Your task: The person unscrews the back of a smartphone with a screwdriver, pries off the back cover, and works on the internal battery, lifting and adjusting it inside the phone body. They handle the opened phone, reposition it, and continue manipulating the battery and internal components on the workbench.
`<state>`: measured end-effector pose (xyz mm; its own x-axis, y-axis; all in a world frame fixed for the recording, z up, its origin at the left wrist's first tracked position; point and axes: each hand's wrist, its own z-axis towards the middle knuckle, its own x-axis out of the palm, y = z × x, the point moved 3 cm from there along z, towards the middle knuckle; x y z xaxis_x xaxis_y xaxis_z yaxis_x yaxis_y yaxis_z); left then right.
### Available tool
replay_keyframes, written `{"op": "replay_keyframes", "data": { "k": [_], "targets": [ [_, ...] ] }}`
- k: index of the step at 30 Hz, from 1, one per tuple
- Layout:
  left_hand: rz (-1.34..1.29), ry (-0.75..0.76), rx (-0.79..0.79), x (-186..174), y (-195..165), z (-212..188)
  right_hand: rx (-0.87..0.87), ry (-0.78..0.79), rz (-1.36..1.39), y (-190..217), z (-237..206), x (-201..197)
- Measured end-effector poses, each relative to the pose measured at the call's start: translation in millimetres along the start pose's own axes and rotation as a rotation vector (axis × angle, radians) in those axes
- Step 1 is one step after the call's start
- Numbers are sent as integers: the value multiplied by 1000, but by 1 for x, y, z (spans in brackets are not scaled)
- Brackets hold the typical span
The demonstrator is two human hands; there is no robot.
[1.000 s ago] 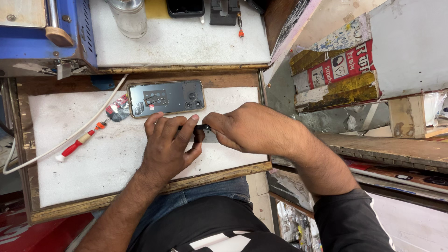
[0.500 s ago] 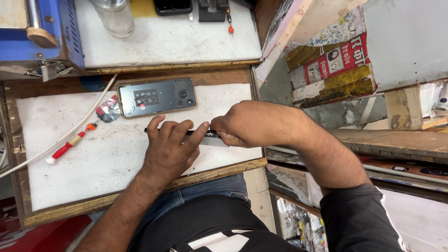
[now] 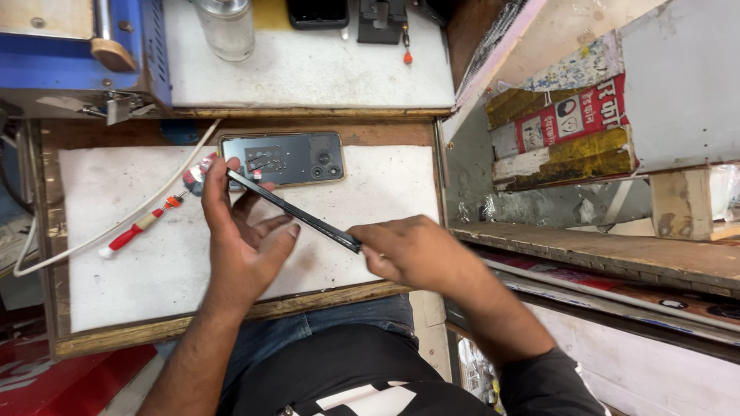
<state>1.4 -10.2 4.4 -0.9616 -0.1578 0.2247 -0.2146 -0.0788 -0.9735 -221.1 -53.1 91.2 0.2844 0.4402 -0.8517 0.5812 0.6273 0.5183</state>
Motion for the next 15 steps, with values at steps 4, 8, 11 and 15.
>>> {"op": "replay_keyframes", "data": {
  "k": [4,8,11,15],
  "targets": [
    [-15,25,0,-13,9,5,-84,-89,44,7,4,41],
    [-73,45,163,-15,5,6,-31,-116,241,3,3,61],
    [-291,66,100,-14,2,5,58,-166,624,-8,11,70],
    [-569,177,9,-6,-1,7,234,-96,1437,-14,46,97]
  ]
}}
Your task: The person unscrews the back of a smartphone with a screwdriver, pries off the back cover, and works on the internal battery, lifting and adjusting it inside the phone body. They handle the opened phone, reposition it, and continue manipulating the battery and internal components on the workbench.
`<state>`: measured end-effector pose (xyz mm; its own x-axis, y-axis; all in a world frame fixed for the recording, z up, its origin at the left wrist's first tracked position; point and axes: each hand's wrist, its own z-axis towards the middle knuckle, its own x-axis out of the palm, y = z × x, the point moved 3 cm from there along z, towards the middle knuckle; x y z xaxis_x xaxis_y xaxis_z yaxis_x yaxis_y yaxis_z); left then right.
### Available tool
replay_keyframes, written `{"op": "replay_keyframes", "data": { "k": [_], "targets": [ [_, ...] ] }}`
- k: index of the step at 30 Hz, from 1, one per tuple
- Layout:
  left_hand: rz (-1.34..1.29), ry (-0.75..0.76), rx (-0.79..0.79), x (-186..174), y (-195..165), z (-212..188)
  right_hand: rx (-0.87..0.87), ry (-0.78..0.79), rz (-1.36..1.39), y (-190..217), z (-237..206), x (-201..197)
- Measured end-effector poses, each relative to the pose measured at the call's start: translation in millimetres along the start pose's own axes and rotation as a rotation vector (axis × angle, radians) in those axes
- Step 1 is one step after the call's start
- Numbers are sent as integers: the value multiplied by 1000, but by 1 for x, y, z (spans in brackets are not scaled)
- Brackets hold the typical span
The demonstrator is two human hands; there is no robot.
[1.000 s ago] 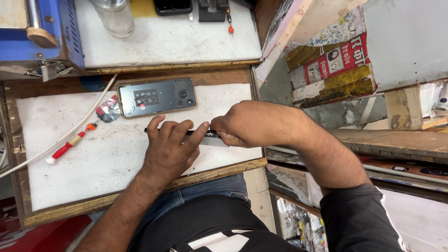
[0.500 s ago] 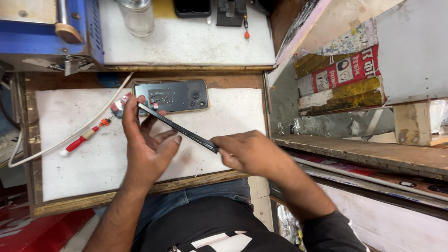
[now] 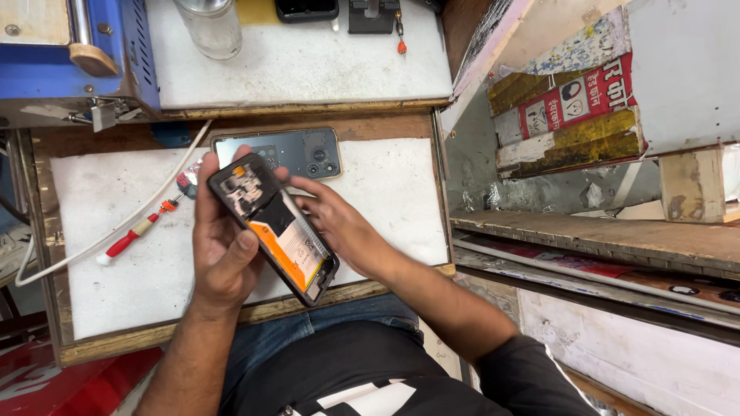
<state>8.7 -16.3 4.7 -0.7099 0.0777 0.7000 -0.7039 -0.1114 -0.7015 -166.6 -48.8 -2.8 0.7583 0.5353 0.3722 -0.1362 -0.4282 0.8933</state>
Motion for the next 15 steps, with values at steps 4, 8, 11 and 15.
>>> {"op": "replay_keyframes", "data": {
  "k": [4,8,11,15],
  "targets": [
    [163,-16,-77,1,7,6,139,-40,341,-3,23,9],
    [467,-186,-225,-8,10,6,168,-149,331,-1,21,4],
    [639,-135,-177,-5,5,2,135,-152,270,0,17,2],
    [923,-120,-274,6,0,-1,114,-126,217,-5,10,-3]
  ]
}}
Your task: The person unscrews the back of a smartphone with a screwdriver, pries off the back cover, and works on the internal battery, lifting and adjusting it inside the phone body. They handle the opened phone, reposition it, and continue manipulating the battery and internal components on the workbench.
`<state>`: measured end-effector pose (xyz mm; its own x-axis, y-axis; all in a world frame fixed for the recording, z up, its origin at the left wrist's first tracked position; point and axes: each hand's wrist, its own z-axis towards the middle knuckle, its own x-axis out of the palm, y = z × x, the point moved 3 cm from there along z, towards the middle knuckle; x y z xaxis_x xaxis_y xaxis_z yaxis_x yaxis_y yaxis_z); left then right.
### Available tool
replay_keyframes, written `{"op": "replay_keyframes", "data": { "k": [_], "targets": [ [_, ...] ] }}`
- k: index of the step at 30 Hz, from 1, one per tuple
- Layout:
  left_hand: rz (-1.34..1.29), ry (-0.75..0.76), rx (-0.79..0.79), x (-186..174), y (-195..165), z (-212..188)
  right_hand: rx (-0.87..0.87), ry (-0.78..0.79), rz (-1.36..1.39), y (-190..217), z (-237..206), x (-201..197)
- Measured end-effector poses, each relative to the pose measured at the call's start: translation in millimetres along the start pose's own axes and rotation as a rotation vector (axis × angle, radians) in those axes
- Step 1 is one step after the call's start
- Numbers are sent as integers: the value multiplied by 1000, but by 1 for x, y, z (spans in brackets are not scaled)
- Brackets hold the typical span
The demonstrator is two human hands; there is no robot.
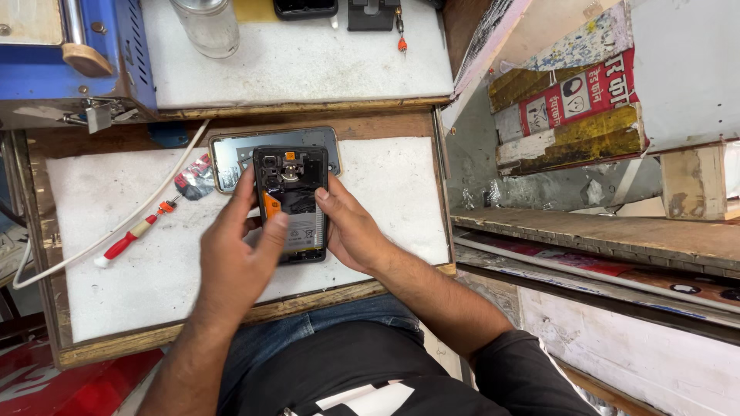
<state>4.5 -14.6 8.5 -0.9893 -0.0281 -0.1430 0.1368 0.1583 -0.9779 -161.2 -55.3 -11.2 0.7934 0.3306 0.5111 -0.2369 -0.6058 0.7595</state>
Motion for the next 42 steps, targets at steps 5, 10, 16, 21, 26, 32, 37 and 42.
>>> {"op": "replay_keyframes", "data": {
  "k": [5,10,16,21,26,32,37,42],
  "targets": [
    [336,43,100,16,-10,-1,-3,170,-15,-12,-1,1],
    [303,124,172,8,-7,1,-168,303,-573,-6,-5,-2],
    [459,180,250,-14,-29,-7,-308,269,-539,12,-7,5],
    [507,205,265,-22,-51,-18,-340,193,-618,14,-6,11],
    [556,121,361,-18,-57,-19,-327,140,-630,14,-3,11],
    [630,162,323,-14,-49,-17,-320,123,-694,15,-1,10],
    [695,154,338,-9,-47,-12,-307,96,-674,15,1,8],
    [640,87,240,-16,-51,-5,-372,100,-711,16,-3,14]
  ]
}}
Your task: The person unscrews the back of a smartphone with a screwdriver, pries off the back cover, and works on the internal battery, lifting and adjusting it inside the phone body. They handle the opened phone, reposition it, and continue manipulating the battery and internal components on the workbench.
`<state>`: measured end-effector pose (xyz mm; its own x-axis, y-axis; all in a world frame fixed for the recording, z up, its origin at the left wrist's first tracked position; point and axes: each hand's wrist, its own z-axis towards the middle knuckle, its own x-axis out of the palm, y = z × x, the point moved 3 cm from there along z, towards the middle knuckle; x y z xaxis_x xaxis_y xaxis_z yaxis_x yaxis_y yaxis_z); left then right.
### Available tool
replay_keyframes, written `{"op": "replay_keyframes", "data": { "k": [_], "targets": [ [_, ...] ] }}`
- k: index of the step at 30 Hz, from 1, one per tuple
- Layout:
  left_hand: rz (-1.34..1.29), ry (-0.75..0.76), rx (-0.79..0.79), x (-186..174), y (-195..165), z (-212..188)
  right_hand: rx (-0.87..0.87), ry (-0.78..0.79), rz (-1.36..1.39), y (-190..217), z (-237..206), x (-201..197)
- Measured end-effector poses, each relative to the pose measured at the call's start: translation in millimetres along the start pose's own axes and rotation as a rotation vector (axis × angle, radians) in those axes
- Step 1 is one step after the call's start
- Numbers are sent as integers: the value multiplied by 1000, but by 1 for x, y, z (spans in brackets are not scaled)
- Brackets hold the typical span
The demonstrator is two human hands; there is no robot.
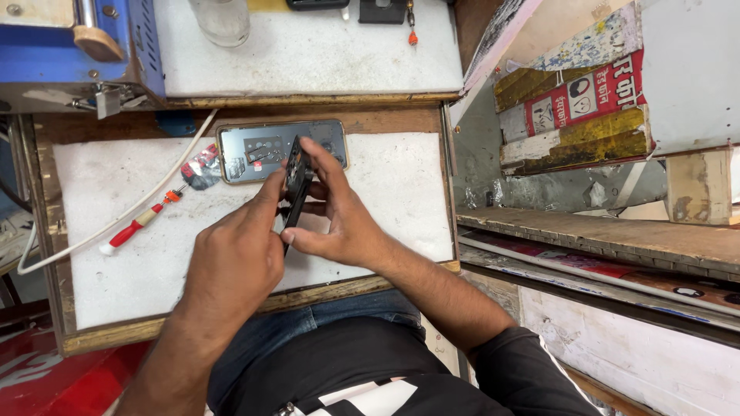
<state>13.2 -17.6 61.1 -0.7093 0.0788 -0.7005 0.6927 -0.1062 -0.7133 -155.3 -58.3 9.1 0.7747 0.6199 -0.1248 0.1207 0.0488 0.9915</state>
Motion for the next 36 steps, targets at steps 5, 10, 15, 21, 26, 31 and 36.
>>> {"op": "replay_keyframes", "data": {
  "k": [5,10,15,21,26,31,36],
  "targets": [
    [-25,17,18,-12,-3,-2,77,-75,-82,11,0,6],
    [144,-73,92,-17,-12,-1,95,-171,-170,22,5,16],
    [207,-47,78,-15,-15,3,44,-211,-225,27,1,20],
    [199,-58,97,-20,-14,12,-8,-199,-349,25,2,24],
    [189,20,54,-26,-15,18,-34,-208,-407,26,2,26],
    [220,67,39,-28,-18,25,-55,-211,-385,28,2,27],
    [189,95,-12,-29,-20,28,-131,-267,-496,36,0,20]
  ]
}}
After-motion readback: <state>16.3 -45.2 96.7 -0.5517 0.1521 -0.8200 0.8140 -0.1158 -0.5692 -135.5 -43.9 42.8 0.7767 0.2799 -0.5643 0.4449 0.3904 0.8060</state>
